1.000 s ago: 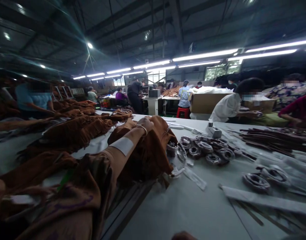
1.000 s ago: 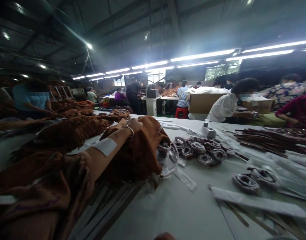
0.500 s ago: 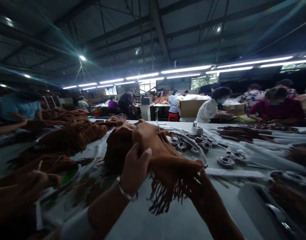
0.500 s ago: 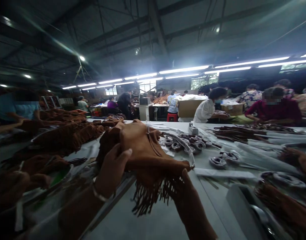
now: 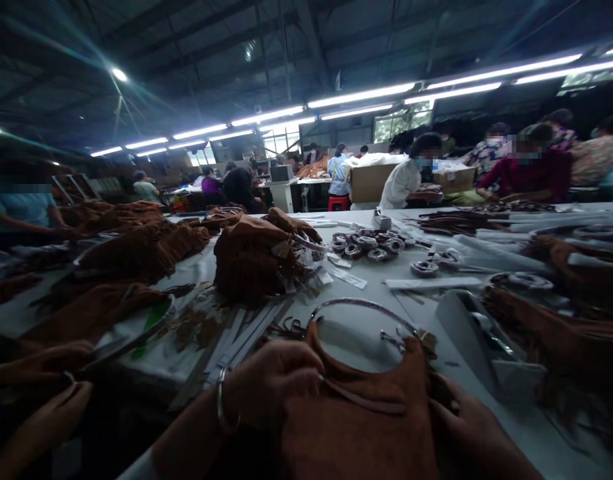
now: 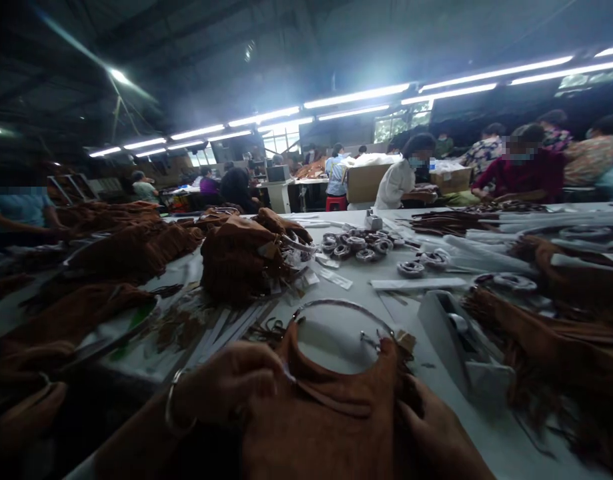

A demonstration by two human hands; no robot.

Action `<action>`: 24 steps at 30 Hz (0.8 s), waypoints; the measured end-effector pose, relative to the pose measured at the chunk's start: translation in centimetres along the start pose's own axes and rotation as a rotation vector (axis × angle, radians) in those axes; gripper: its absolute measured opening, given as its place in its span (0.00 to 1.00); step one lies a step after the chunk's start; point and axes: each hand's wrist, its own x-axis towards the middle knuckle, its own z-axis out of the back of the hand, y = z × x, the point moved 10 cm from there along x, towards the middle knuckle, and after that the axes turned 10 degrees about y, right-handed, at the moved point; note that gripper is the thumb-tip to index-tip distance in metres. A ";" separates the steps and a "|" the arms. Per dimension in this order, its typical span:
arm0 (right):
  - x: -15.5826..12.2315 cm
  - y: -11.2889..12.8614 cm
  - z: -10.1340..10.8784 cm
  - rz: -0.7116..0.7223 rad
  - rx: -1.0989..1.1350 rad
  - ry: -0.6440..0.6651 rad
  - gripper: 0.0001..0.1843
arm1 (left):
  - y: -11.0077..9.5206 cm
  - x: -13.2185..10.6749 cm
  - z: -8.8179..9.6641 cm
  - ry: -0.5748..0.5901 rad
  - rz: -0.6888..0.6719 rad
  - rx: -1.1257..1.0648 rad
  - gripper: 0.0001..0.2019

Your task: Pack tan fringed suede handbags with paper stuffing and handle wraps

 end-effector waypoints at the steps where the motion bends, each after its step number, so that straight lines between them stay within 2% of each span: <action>1: -0.5 1.0 0.7 0.033 -0.157 -0.012 0.22 | 0.4 1.3 1.7 -0.072 0.002 0.050 0.19; 3: -0.9 4.2 2.1 0.119 -0.450 -0.062 0.17 | 1.6 4.2 4.9 -0.228 0.044 0.226 0.16; 5: -0.4 8.0 2.5 0.210 -0.613 -0.088 0.15 | 2.8 7.9 6.5 -0.262 0.083 0.422 0.14; 8: 3.0 13.1 0.7 0.344 -0.677 0.002 0.16 | 4.3 13.7 6.3 -0.187 0.118 0.658 0.13; 10: 6.7 14.9 -1.1 0.353 -0.701 0.048 0.18 | 4.8 16.9 5.6 -0.163 0.128 0.722 0.12; 14: 15.0 14.2 -4.1 0.114 -0.848 0.068 0.24 | 5.2 21.9 3.9 -0.131 0.132 0.817 0.14; 17: 18.8 13.1 -5.9 0.007 -0.870 0.067 0.18 | 6.1 24.8 3.2 -0.093 0.149 0.891 0.18; 19: 20.1 12.7 -6.8 0.005 -0.870 0.075 0.14 | 7.3 26.1 3.2 -0.066 0.175 0.933 0.20; 22: 20.3 12.9 -6.9 0.053 -0.867 0.052 0.18 | 9.6 27.2 4.0 -0.013 0.233 0.976 0.13; 24: 20.1 13.4 -6.5 0.075 -0.868 0.035 0.18 | 10.8 27.7 4.4 0.032 0.253 0.998 0.13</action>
